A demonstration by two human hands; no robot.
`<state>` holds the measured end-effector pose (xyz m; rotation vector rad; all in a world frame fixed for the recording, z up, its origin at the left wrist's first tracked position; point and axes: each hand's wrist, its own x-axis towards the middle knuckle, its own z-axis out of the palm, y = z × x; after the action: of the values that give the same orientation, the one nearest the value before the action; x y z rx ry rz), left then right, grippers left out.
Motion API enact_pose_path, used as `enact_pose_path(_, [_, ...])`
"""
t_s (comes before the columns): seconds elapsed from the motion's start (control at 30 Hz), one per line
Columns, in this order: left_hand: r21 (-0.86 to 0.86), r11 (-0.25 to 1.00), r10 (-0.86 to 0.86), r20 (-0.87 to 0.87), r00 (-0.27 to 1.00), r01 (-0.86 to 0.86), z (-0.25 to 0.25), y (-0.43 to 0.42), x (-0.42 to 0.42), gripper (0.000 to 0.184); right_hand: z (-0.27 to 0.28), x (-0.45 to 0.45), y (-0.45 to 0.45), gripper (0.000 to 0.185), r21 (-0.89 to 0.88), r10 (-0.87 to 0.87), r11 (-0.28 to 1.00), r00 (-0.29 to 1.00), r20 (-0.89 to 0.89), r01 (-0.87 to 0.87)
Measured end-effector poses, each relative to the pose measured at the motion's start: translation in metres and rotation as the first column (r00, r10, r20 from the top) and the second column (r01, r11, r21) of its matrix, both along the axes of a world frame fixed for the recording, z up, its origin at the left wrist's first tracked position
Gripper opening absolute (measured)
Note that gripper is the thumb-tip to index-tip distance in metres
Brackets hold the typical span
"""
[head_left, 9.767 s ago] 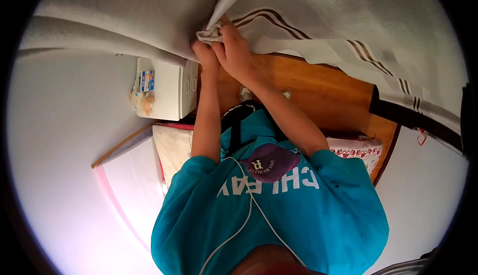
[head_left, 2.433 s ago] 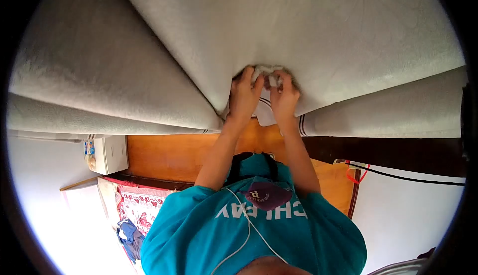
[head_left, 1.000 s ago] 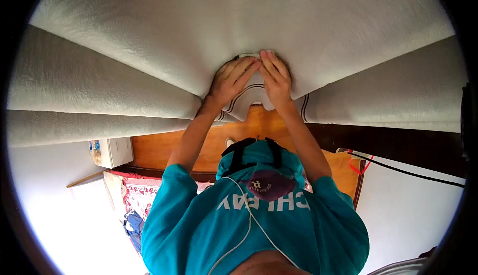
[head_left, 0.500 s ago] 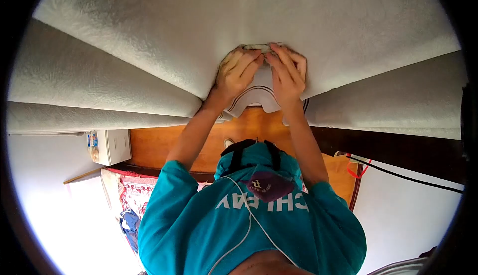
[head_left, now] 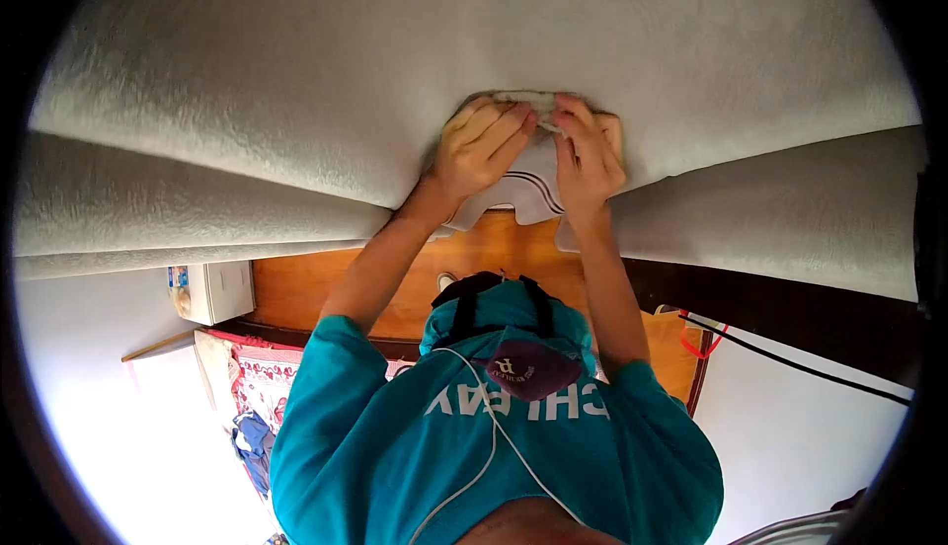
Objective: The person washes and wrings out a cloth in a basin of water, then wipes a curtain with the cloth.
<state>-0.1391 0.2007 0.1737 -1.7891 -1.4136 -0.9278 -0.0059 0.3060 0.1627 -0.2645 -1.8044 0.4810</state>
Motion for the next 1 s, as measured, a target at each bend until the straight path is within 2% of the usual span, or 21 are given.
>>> enact_pose_path(0.07, [0.015, 1.000, -0.014, -0.054, 0.998, 0.015, -0.015, 0.001, -0.007, 0.021, -0.026, 0.001, 0.008, 0.025, 0.071, 0.045, 0.996, 0.999, 0.023, -0.046])
enact_pose_path(0.1, [-0.060, 0.997, -0.043, -0.048, 0.998, 0.040, -0.037, -0.003, -0.013, 0.020, -0.042, 0.000, 0.010, 0.026, 0.139, 0.083, 0.986, 0.995, 0.053, -0.089])
enact_pose_path(0.13, [-0.140, 0.988, -0.070, -0.032, 0.997, 0.064, -0.046, -0.009, -0.012, 0.019, -0.056, 0.001, 0.008, 0.026, 0.136, 0.077, 0.987, 0.996, 0.054, -0.084])
enact_pose_path(0.2, [-0.206, 0.978, -0.046, 0.000, 0.999, 0.045, -0.051, -0.015, -0.010, 0.017, -0.064, 0.001, 0.002, 0.029, 0.071, 0.127, 0.987, 0.976, 0.176, -0.142])
enact_pose_path(0.27, [-0.272, 0.962, -0.011, 0.026, 1.000, 0.018, -0.043, -0.021, -0.006, 0.015, -0.053, -0.002, -0.003, 0.029, 0.067, 0.103, 0.991, 0.986, 0.131, -0.113])
enact_pose_path(0.33, [-0.081, 0.993, 0.096, 0.067, 0.993, -0.091, -0.003, -0.019, 0.001, 0.013, -0.016, -0.009, -0.009, 0.029, 0.061, 0.082, 0.994, 0.993, 0.090, -0.088])
enact_pose_path(0.37, [-0.078, 0.992, 0.104, 0.062, 0.993, -0.099, 0.007, -0.016, 0.003, 0.013, 0.008, -0.013, -0.008, 0.029, 0.083, 0.086, 0.993, 0.996, 0.030, -0.089])
enact_pose_path(0.43, [0.135, 0.972, 0.184, 0.069, 0.980, -0.192, 0.024, -0.015, -0.004, 0.011, 0.023, -0.022, -0.009, 0.030, 0.113, 0.101, 0.989, 0.994, -0.029, -0.097])
enact_pose_path(0.5, [0.138, 0.969, 0.202, 0.038, 0.979, -0.205, 0.002, -0.024, -0.005, 0.009, 0.010, -0.021, -0.010, 0.031, 0.114, 0.109, 0.987, 0.993, 0.045, -0.114])
enact_pose_path(0.57, [-0.021, 0.982, 0.186, 0.045, 0.982, -0.185, -0.029, -0.032, -0.007, 0.008, -0.019, -0.023, -0.007, 0.033, 0.177, 0.127, 0.975, 0.991, 0.037, -0.131])
enact_pose_path(0.6, [-0.133, 0.975, 0.186, 0.059, 0.981, -0.177, -0.028, -0.037, -0.003, 0.008, -0.023, -0.017, -0.011, 0.034, 0.140, 0.141, 0.978, 0.984, 0.109, -0.156])
enact_pose_path(0.63, [-0.109, 0.978, 0.187, 0.055, 0.981, -0.180, -0.020, -0.037, 0.002, 0.008, -0.020, -0.015, -0.013, 0.034, 0.109, 0.150, 0.979, 0.972, 0.178, -0.171])
enact_pose_path(0.67, [-0.063, 0.979, 0.196, 0.072, 0.978, -0.192, -0.008, -0.035, 0.002, 0.009, -0.013, -0.019, -0.012, 0.034, 0.137, 0.149, 0.975, 0.975, 0.166, -0.173])
enact_pose_path(0.73, [-0.008, 0.977, 0.213, 0.081, 0.974, -0.213, 0.026, -0.033, 0.009, 0.011, 0.013, -0.023, -0.014, 0.034, 0.131, 0.099, 0.986, 0.995, 0.032, -0.103])
enact_pose_path(0.8, [0.217, 0.944, 0.221, 0.148, 0.964, -0.249, 0.070, -0.033, 0.002, 0.013, 0.068, -0.041, -0.018, 0.034, 0.176, 0.100, 0.980, 0.995, -0.029, -0.093])
enact_pose_path(0.83, [0.232, 0.941, 0.220, 0.137, 0.966, -0.247, 0.076, -0.032, -0.001, 0.013, 0.090, -0.043, -0.019, 0.034, 0.199, 0.098, 0.977, 0.992, -0.078, -0.080])
enact_pose_path(0.87, [0.246, 0.927, 0.257, 0.129, 0.958, -0.282, 0.082, -0.031, -0.006, 0.011, 0.102, -0.044, -0.021, 0.029, 0.227, 0.067, 0.972, 0.997, -0.046, -0.055])
enact_pose_path(0.9, [0.259, 0.912, 0.294, 0.124, 0.948, -0.317, 0.087, -0.031, -0.009, 0.009, 0.099, -0.044, -0.021, 0.029, 0.244, 0.068, 0.968, 0.996, -0.056, -0.053])
enact_pose_path(0.97, [0.289, 0.907, 0.295, 0.085, 0.952, -0.307, 0.055, -0.027, -0.018, 0.009, 0.075, -0.045, -0.019, 0.025, 0.288, 0.090, 0.955, 0.995, -0.044, -0.074])
enact_pose_path(1.0, [0.277, 0.923, 0.251, 0.095, 0.963, -0.268, 0.039, -0.026, -0.020, 0.009, 0.059, -0.040, -0.019, 0.024, 0.305, 0.088, 0.947, 0.995, 0.047, -0.098])
